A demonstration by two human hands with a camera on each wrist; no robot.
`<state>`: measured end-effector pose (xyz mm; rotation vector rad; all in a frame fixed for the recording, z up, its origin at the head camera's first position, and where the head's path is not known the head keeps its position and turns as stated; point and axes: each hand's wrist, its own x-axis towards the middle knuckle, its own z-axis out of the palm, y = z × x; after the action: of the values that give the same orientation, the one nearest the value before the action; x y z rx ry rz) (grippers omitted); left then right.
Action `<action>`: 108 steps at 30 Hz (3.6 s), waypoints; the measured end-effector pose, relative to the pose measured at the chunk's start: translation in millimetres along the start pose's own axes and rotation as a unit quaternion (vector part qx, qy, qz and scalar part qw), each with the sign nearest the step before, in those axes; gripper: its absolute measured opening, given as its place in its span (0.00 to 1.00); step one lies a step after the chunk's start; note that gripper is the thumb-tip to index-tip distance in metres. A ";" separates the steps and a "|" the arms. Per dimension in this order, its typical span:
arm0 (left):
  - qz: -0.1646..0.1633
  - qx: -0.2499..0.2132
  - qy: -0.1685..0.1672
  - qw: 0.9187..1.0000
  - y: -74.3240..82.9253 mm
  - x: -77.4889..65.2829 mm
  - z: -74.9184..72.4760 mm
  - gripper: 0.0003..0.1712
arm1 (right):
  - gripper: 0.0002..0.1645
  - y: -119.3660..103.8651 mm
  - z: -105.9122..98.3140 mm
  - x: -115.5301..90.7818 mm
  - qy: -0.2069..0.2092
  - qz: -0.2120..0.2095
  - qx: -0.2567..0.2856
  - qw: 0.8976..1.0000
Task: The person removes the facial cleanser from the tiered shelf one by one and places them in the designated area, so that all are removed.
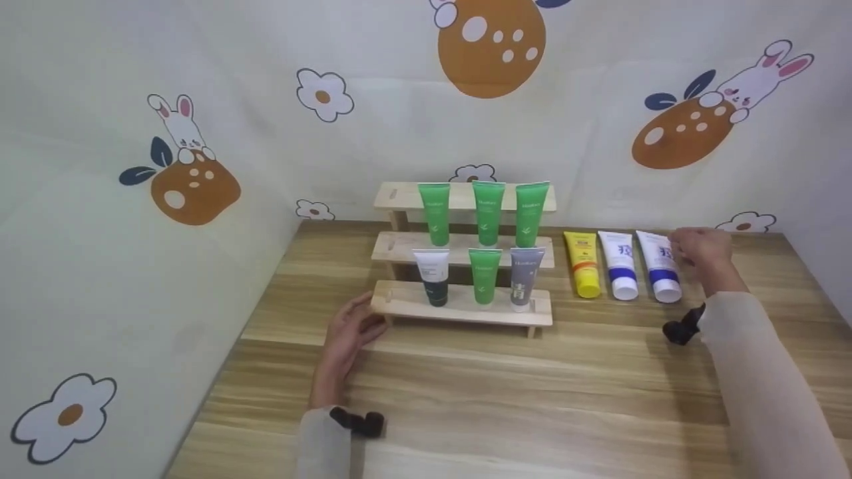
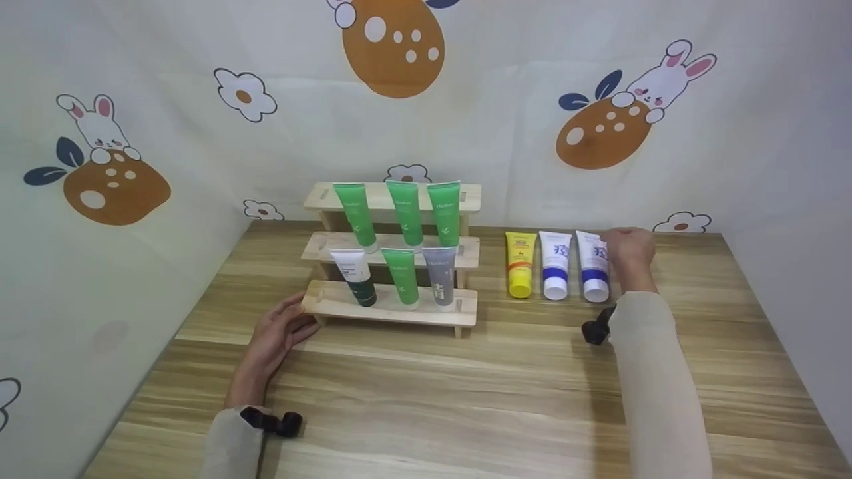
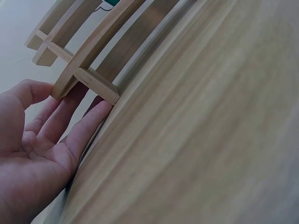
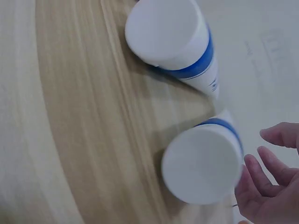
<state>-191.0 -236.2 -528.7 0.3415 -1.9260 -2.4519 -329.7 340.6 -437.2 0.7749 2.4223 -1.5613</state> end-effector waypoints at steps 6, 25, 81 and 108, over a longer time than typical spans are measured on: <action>-0.004 -0.001 0.001 1.000 0.1 1.2 0.6 0.26 | 0.43 -20.4 1.9 -20.8 -0.019 -0.065 0.017 0.998; -0.001 0.017 0.005 1.000 1.4 -1.5 2.4 0.26 | 0.44 -61.5 61.8 -90.9 -0.124 -0.263 -0.005 0.957; -0.007 0.017 0.004 1.000 0.5 -0.5 1.1 0.26 | 0.33 -67.9 118.4 -123.3 -0.166 -0.299 0.088 0.935; 0.000 0.017 -0.004 1.000 0.4 0.3 0.7 0.24 | 0.28 -22.0 23.8 -96.6 -0.072 -0.270 0.115 0.953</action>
<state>-191.5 -235.6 -528.2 0.3311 -1.9723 -2.4271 -261.6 279.9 -391.7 -0.0019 2.4970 -2.0279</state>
